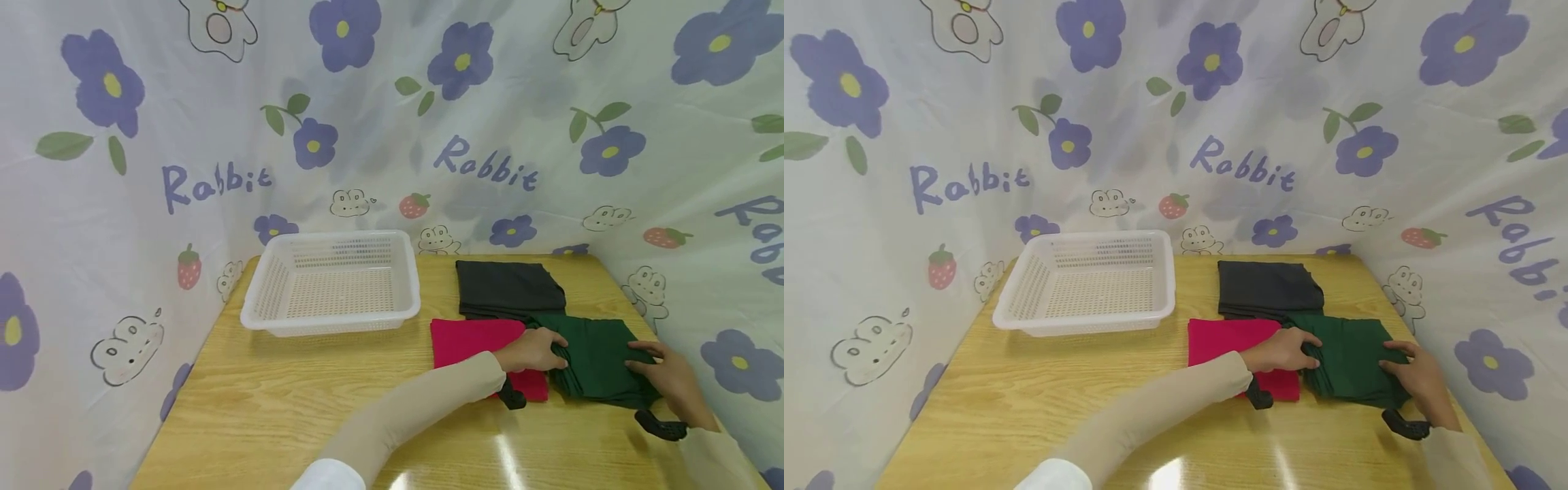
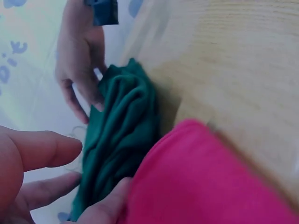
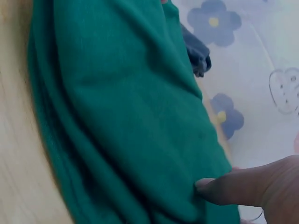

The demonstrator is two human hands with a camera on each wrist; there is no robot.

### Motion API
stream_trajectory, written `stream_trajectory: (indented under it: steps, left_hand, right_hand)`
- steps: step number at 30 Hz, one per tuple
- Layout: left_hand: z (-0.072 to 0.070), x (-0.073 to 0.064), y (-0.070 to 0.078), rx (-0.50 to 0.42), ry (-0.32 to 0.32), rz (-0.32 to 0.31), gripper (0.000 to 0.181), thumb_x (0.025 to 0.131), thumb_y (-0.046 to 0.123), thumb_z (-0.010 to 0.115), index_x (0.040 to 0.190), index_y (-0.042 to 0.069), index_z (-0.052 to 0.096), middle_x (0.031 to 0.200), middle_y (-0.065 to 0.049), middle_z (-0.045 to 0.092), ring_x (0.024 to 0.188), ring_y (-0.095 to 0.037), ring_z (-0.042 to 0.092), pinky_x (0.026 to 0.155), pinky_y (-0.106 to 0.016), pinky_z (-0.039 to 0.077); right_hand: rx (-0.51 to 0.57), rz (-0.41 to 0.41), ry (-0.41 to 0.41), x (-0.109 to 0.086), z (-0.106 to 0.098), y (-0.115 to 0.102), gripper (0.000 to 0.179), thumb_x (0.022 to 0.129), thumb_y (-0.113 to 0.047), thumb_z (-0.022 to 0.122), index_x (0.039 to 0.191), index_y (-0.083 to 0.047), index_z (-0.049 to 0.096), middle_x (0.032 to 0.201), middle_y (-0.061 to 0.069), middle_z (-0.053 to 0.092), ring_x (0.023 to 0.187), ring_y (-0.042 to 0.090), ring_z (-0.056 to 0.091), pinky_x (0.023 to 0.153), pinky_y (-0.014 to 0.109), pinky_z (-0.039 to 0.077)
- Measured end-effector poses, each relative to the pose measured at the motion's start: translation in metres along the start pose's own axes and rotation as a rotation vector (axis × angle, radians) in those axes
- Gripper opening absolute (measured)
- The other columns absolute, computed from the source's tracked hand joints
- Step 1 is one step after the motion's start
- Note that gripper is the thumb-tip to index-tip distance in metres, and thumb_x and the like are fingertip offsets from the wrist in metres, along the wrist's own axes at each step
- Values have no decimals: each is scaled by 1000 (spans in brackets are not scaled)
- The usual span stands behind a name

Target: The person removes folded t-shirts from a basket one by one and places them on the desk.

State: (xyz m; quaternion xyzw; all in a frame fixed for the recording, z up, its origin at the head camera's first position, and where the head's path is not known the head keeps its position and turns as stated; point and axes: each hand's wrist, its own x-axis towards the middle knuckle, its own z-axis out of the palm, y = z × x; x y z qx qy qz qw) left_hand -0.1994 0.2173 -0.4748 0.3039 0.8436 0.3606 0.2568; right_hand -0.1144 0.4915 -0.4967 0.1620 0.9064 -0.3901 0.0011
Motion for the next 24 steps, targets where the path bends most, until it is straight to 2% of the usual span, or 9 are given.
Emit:
stream_trajectory:
  steps: [3, 6, 10, 13, 16, 18, 20, 22, 24]
  left_hand:
    - [-17, -5, -1, -84, -8, 30, 27, 101, 16, 69, 127, 15, 72, 90, 2, 70, 60, -6, 55, 59, -19, 50]
    - [-40, -10, -5, -114, -10, 128, 18, 103, 11, 65, 118, 6, 74, 90, -1, 73, 71, -11, 69, 67, -23, 57]
    - [-78, -19, -16, 41, 7, 325, 20, 106, 13, 60, 117, 5, 74, 99, -4, 76, 81, -8, 71, 71, -17, 55]
    - [-108, -28, -25, 178, 73, 431, 20, 107, 16, 59, 116, 9, 75, 103, 0, 76, 84, 0, 66, 75, -11, 49]
    - [-135, -40, -35, 252, 146, 494, 19, 107, 18, 60, 115, 11, 75, 105, 2, 75, 86, 4, 62, 79, -10, 48]
    - [-153, -49, -43, 295, 193, 510, 20, 106, 20, 60, 116, 11, 74, 105, 3, 74, 86, 2, 61, 79, -13, 48]
    - [-169, -60, -53, 336, 236, 513, 20, 107, 22, 60, 117, 12, 74, 104, 3, 73, 86, 0, 61, 79, -14, 48]
    - [-184, -72, -63, 386, 274, 499, 20, 106, 22, 60, 117, 12, 74, 103, 4, 72, 86, -3, 62, 78, -17, 49]
    - [-198, -85, -73, 462, 310, 470, 21, 106, 25, 61, 117, 13, 74, 105, 3, 72, 90, -6, 63, 79, -21, 50]
  right_hand:
    - [-73, -45, 79, 2, 1, -9, 58, 103, -24, 65, 145, 11, 45, 148, 48, 29, 126, 67, 34, 92, 74, 40]
    - [-112, -99, 159, 5, 4, -21, 56, 105, -29, 62, 143, 10, 48, 144, 45, 38, 122, 65, 42, 87, 71, 43]
    - [-105, -182, 196, 11, 9, -40, 58, 105, -34, 62, 143, 8, 50, 141, 40, 46, 119, 58, 48, 81, 61, 49]
    - [-96, -248, 190, 16, 10, -55, 59, 104, -39, 61, 144, 4, 52, 140, 35, 50, 109, 26, 60, 74, 36, 53]
    - [-81, -303, 191, 16, 10, -69, 59, 105, -43, 60, 144, 0, 53, 138, 28, 55, 97, -7, 51, 66, 15, 45]
    - [-68, -336, 191, 16, 12, -78, 57, 105, -43, 59, 144, -2, 54, 137, 26, 56, 94, -18, 42, 68, 11, 42]
    - [-69, -360, 193, 16, 14, -87, 56, 105, -43, 59, 144, -3, 55, 136, 24, 58, 95, -16, 45, 70, 9, 42]
    - [-78, -373, 180, 15, 17, -95, 55, 105, -42, 58, 145, -3, 55, 136, 25, 58, 101, -5, 54, 73, 11, 44]
    - [-100, -395, 168, 14, 19, -103, 56, 106, -41, 58, 146, -3, 54, 138, 27, 57, 109, 15, 59, 80, 24, 51]
